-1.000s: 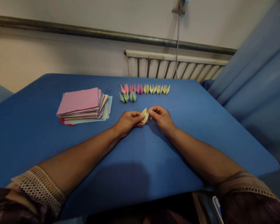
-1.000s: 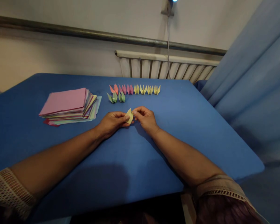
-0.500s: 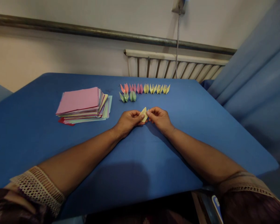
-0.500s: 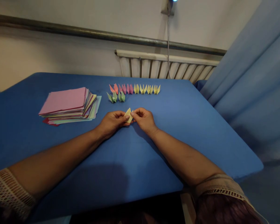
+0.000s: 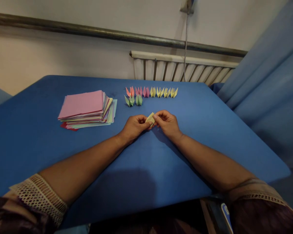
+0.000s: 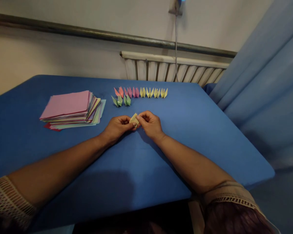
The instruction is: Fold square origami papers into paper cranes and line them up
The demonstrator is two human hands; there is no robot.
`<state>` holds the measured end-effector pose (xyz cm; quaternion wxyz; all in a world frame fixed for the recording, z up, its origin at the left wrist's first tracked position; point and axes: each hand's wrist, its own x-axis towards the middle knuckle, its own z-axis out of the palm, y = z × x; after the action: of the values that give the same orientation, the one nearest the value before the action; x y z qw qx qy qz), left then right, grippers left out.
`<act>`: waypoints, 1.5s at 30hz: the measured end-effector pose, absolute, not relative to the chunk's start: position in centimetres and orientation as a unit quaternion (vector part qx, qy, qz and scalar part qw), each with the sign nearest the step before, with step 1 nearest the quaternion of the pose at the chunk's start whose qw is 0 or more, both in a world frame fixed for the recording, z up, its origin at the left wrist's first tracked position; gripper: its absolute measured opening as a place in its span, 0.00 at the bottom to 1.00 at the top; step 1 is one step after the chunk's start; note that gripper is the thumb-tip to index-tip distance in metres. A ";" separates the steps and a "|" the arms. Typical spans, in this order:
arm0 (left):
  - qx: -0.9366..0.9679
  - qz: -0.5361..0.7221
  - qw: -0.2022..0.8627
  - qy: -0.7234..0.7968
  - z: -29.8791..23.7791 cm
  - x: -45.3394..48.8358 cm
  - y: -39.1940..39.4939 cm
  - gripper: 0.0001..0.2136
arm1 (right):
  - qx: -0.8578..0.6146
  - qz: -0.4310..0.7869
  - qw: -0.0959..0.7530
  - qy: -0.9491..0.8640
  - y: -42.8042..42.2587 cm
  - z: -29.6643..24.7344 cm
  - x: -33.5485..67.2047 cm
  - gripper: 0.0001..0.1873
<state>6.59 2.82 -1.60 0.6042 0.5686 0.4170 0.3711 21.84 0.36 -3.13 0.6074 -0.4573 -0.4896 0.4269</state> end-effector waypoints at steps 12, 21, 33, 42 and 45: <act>0.550 0.336 0.639 0.420 -1.0 6.6 2.6 0.14 | -0.468 0.407 0.615 -0.486 0.4 -2.6 22.3 0.14; 0.534 0.361 0.632 0.430 -1.0 6.5 2.7 0.16 | -0.475 0.426 0.621 -0.455 0.2 -2.5 21.7 0.21; 0.482 0.425 0.661 0.387 -1.0 6.2 2.1 0.11 | -0.461 0.498 0.538 -0.500 0.0 -3.4 20.6 0.21; 0.459 0.435 0.678 0.375 -0.4 6.3 1.7 0.12 | -0.443 0.477 0.526 -0.547 -0.5 -3.1 21.0 0.13; 0.475 0.445 0.650 0.391 -0.3 6.4 1.3 0.12 | -0.383 0.593 0.507 -0.495 -0.5 -3.1 20.6 0.20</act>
<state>6.40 1.33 -0.33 0.6505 0.4751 0.3913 0.4450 20.59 -0.50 -3.08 0.5071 -0.3828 -0.4946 0.5931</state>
